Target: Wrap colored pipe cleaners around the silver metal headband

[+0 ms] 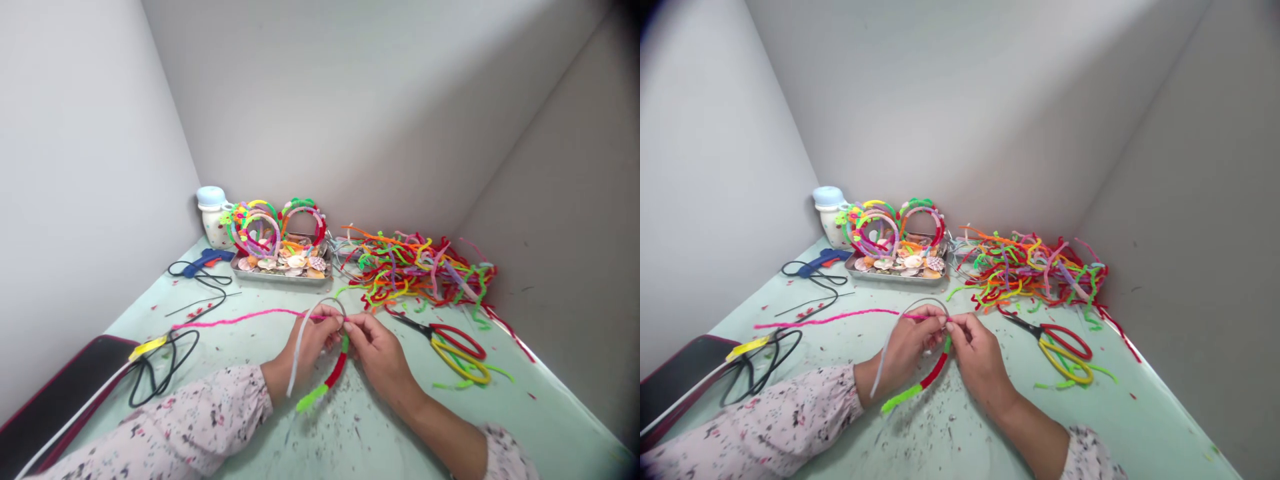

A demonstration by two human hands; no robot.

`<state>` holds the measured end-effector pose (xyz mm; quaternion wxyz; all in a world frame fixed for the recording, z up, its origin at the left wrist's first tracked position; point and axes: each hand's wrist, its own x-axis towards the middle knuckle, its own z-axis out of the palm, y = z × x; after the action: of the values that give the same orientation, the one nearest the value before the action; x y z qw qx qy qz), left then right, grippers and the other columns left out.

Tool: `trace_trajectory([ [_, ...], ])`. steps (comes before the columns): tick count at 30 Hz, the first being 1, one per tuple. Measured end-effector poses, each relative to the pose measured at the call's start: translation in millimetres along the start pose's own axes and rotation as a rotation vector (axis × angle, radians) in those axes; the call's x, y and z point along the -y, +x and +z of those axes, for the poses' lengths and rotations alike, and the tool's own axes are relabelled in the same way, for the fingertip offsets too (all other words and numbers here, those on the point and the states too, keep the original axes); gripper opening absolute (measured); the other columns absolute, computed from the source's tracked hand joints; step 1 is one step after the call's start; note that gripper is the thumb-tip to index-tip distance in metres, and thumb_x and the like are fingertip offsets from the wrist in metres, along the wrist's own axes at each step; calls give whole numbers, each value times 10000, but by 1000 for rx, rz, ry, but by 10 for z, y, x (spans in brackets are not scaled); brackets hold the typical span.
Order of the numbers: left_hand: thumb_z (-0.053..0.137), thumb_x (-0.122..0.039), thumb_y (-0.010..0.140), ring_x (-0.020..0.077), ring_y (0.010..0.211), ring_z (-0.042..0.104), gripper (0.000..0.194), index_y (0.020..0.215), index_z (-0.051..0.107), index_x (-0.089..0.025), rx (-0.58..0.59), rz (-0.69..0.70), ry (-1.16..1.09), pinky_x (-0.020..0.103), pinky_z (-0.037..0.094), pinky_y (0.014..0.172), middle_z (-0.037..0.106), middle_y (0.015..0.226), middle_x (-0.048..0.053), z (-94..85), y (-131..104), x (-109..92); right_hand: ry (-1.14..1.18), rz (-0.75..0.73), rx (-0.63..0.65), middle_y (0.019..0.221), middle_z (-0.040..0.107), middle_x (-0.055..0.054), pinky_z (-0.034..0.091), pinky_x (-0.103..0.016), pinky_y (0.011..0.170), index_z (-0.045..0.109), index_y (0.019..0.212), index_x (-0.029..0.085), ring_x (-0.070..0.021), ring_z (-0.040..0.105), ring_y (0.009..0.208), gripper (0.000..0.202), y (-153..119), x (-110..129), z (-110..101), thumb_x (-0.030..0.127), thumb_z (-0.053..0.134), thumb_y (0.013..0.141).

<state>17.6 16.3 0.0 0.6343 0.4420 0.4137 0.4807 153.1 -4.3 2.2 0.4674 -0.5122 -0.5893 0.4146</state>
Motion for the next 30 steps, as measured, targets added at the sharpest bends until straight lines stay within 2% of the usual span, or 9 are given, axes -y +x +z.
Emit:
trace_trajectory([
  [9, 613, -224, 709, 74, 473, 438, 102, 759, 565, -149, -20, -73, -25, 186, 303, 461, 490, 516, -44, 48, -37, -112, -12, -5, -47, 695, 631, -10, 420, -257, 549, 638, 858, 210, -161, 520, 591, 238, 9, -68, 5, 425, 539, 836],
  [16, 622, -255, 715, 74, 495, 436, 127, 760, 609, -138, 12, -38, -42, 183, 299, 469, 492, 547, -35, 27, -44, -103, -37, 6, -58, 712, 647, -12, 433, -262, 565, 640, 848, 215, -161, 540, 598, 230, 7, -56, -16, 429, 559, 825],
  [24, 629, -269, 712, 74, 498, 413, 143, 757, 622, -134, 35, -38, -36, 198, 297, 486, 484, 552, -34, 6, -29, -106, 70, 28, -40, 668, 597, 3, 411, -238, 515, 604, 828, 195, -131, 495, 546, 229, 4, -9, -5, 423, 576, 816],
  [30, 648, -273, 683, 74, 473, 390, 138, 718, 609, -145, -11, -53, 4, 208, 270, 473, 466, 531, -39, 26, 3, -61, 76, 40, -7, 597, 523, 34, 401, -234, 509, 560, 802, 196, -124, 483, 517, 217, 10, 36, -28, 409, 543, 840],
])
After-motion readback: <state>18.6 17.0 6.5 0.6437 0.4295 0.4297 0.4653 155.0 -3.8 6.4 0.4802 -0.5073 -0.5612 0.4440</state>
